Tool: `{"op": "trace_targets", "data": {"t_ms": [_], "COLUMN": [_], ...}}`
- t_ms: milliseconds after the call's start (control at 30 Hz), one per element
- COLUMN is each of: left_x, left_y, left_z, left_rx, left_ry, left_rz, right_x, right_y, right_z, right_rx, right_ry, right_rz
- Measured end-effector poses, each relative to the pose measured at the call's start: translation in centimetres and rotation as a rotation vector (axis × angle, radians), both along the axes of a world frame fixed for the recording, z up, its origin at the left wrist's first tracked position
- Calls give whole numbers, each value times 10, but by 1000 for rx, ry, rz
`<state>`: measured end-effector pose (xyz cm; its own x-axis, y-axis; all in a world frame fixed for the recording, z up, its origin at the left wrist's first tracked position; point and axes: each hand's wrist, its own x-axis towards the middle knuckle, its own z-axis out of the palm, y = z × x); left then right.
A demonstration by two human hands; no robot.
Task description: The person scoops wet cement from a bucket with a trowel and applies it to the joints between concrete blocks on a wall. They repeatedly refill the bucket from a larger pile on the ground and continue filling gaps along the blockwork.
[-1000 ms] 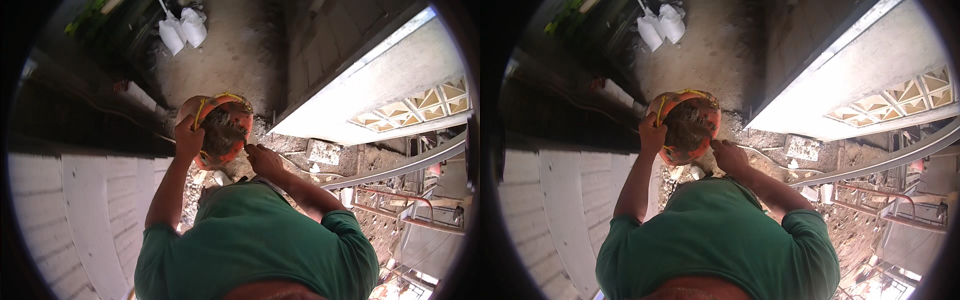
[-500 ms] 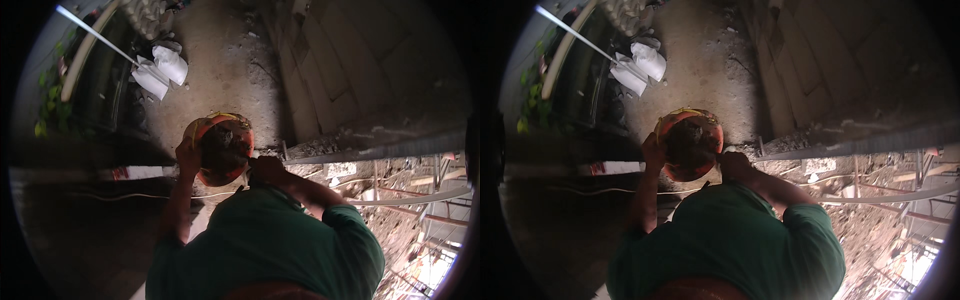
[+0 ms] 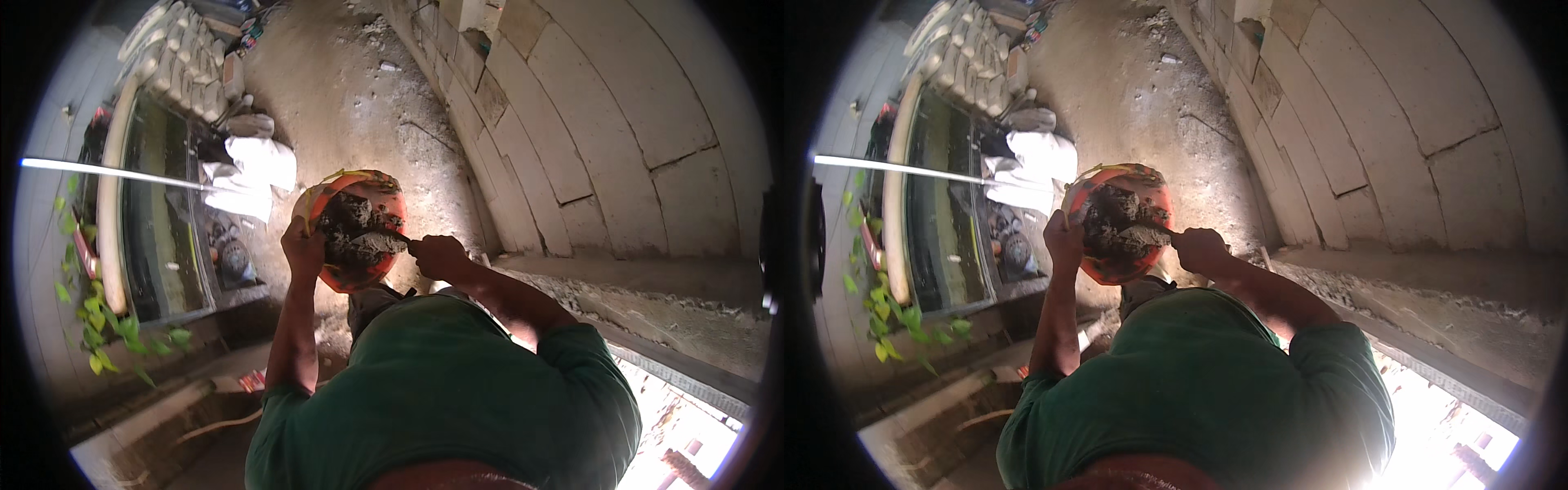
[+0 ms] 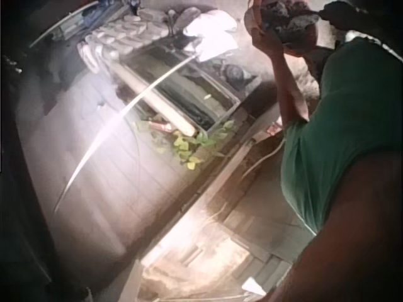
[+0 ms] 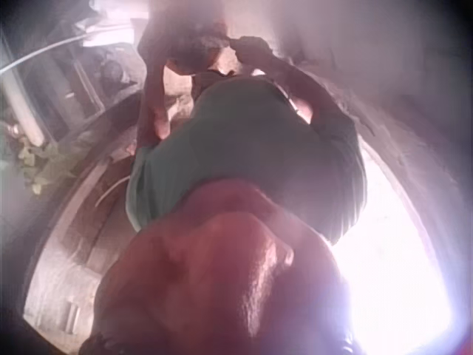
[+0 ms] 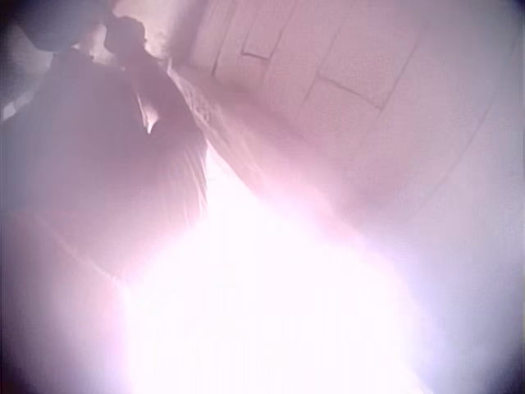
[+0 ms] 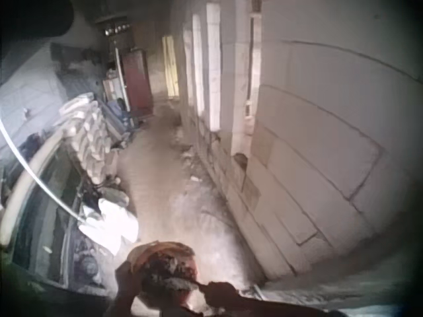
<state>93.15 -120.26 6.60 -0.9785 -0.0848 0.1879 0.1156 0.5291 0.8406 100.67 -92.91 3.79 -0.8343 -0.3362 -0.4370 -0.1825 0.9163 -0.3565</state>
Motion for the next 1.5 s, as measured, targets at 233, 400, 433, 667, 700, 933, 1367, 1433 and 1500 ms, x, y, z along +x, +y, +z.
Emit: {"op": "trace_targets", "data": {"t_ms": [233, 400, 433, 667, 700, 933, 1367, 1433, 1500], "left_x": [-173, -274, -297, -442, -463, -588, -784, -825, -851], "left_y": [-27, -21, -24, -1, 3, 38, 134, 137, 165], "left_z": [-18, -13, -11, -6, -7, -22, -18, -35, -47], "left_rx": [2, -18, -17, -21, -2, 41, 110, 132, 222], "left_ry": [32, 126, 137, 208, 195, 144, -35, -180, -267], "left_rz": [-179, -442, -481, -601, -613, -696, -997, -988, -1052], "right_x": [-128, -218, -226, -323, -342, -469, -595, -609, -610], "right_y": [-49, -64, -67, -47, -49, -28, 33, 24, 16], "right_z": [-20, 6, 8, 4, 33, 6, -94, -87, -103], "right_rx": [66, 97, 52, 151, 132, 83, -730, -762, -617], "right_ry": [53, -103, -37, -36, -85, -151, -430, -414, -157], "right_rz": [-155, -327, -386, -585, -635, -645, -1006, -1109, -1153]}}
